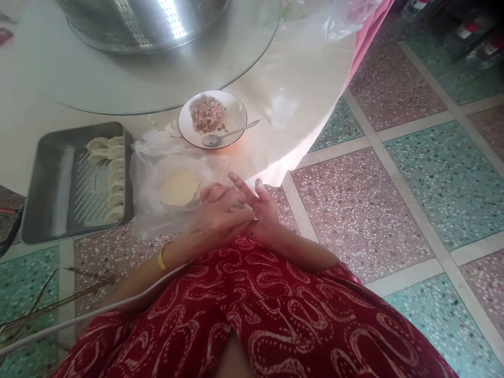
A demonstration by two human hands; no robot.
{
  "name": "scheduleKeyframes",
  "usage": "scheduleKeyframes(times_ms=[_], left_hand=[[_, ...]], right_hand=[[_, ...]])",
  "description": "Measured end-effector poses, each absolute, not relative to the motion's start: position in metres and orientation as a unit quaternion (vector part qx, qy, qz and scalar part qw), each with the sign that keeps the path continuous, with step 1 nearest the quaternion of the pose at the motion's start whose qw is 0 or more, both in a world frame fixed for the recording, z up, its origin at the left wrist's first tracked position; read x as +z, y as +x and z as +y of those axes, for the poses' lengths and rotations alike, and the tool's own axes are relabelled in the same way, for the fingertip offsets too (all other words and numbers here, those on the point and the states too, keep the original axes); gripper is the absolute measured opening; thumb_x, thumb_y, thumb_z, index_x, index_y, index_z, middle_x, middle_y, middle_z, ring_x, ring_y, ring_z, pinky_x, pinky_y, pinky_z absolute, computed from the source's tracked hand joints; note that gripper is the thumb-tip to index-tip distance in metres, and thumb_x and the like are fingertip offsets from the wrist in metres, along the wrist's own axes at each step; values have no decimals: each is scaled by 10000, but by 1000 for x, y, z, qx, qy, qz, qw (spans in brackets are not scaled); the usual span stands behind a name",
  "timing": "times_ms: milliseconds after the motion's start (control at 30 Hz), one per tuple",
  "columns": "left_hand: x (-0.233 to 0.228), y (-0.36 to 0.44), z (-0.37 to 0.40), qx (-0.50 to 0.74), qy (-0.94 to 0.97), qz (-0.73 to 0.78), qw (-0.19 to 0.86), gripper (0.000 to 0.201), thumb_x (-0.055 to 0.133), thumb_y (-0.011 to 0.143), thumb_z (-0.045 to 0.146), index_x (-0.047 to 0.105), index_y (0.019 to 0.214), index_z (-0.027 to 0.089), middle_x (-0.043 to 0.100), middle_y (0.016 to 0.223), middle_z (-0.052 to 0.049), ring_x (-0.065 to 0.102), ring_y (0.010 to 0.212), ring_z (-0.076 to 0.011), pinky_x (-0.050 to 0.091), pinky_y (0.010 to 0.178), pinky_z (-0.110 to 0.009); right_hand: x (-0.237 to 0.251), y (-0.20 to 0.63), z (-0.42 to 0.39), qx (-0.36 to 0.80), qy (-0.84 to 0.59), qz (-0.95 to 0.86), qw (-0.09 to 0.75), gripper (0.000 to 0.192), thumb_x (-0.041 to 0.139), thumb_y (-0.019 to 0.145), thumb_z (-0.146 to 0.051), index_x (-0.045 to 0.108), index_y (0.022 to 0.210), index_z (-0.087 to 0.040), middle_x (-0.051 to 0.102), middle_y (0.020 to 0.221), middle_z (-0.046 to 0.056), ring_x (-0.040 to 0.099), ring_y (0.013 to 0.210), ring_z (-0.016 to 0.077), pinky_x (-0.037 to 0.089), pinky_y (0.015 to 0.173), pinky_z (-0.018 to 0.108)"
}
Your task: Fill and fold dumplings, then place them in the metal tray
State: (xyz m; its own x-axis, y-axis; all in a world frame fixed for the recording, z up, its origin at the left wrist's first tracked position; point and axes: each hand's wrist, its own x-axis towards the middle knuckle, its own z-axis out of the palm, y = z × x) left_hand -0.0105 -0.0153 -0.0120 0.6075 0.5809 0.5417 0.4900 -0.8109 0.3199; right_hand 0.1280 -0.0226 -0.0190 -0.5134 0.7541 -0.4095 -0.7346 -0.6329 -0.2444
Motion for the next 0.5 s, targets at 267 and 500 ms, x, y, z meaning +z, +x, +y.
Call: scheduleKeyframes(times_ms=[267, 500], left_hand=[[-11, -5, -16, 313, 896, 306, 71, 68, 652, 854, 279, 668, 789, 269, 636, 936, -22, 505, 853, -227, 397, 760, -417], [-11, -5, -17, 285, 897, 323, 96, 90, 616, 873, 289, 688, 821, 271, 646, 922, -27, 515, 832, -221, 388, 797, -440]], right_hand=[[-20, 125, -21, 866, -220, -18, 450, 511, 216, 991, -494, 625, 1165, -243, 745, 970, 28, 678, 932, 156, 570, 892, 365], [-20, 124, -23, 865, -213, -31, 453, 502, 220, 987, -506, 629, 1145, -261, 734, 985, 22, 675, 948, 164, 554, 925, 419]])
